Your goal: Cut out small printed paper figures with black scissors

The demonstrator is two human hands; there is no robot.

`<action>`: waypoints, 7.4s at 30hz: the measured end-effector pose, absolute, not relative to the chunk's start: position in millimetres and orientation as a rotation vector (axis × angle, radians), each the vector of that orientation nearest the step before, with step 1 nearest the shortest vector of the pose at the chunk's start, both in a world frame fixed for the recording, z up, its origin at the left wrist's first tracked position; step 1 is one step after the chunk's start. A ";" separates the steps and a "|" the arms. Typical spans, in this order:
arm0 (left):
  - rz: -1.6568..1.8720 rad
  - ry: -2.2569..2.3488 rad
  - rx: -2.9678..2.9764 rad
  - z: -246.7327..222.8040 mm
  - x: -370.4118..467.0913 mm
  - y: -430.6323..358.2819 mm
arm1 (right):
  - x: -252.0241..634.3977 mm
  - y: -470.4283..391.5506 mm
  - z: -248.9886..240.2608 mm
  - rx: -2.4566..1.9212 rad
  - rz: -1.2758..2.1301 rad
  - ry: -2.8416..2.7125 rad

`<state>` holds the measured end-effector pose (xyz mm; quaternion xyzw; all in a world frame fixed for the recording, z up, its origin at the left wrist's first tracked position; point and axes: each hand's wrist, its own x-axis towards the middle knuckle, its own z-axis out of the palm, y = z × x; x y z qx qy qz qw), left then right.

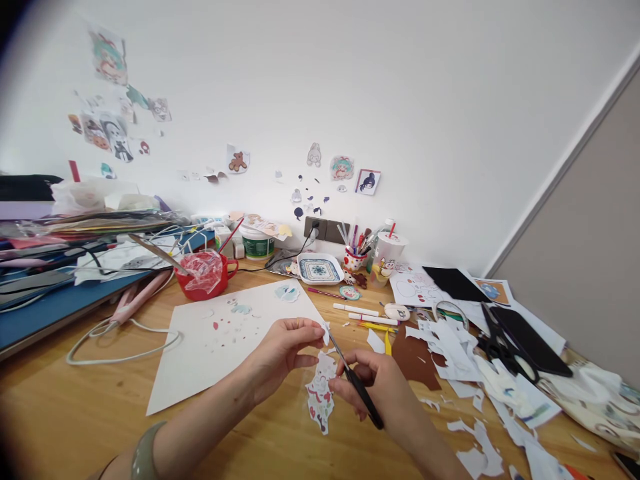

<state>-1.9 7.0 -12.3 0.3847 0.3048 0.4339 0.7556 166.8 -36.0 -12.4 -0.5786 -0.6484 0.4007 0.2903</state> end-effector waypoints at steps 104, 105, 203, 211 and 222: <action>0.903 0.715 0.847 -20.3 3.5 3.5 | 162.2 -33.1 -21.5 -1.495 1.123 -1.719; 0.901 0.716 0.848 -20.4 3.5 3.7 | 162.2 -33.1 -21.4 -1.495 1.124 -1.722; 0.847 0.692 0.809 -20.6 2.1 4.8 | 159.1 -34.5 -16.9 -1.490 1.133 -1.696; 0.842 0.693 0.812 -20.1 2.5 5.0 | 157.4 -37.0 -14.4 -1.488 1.137 -1.668; 0.841 0.704 0.821 -19.5 2.7 5.9 | 159.4 -35.0 -16.0 -1.491 1.141 -1.688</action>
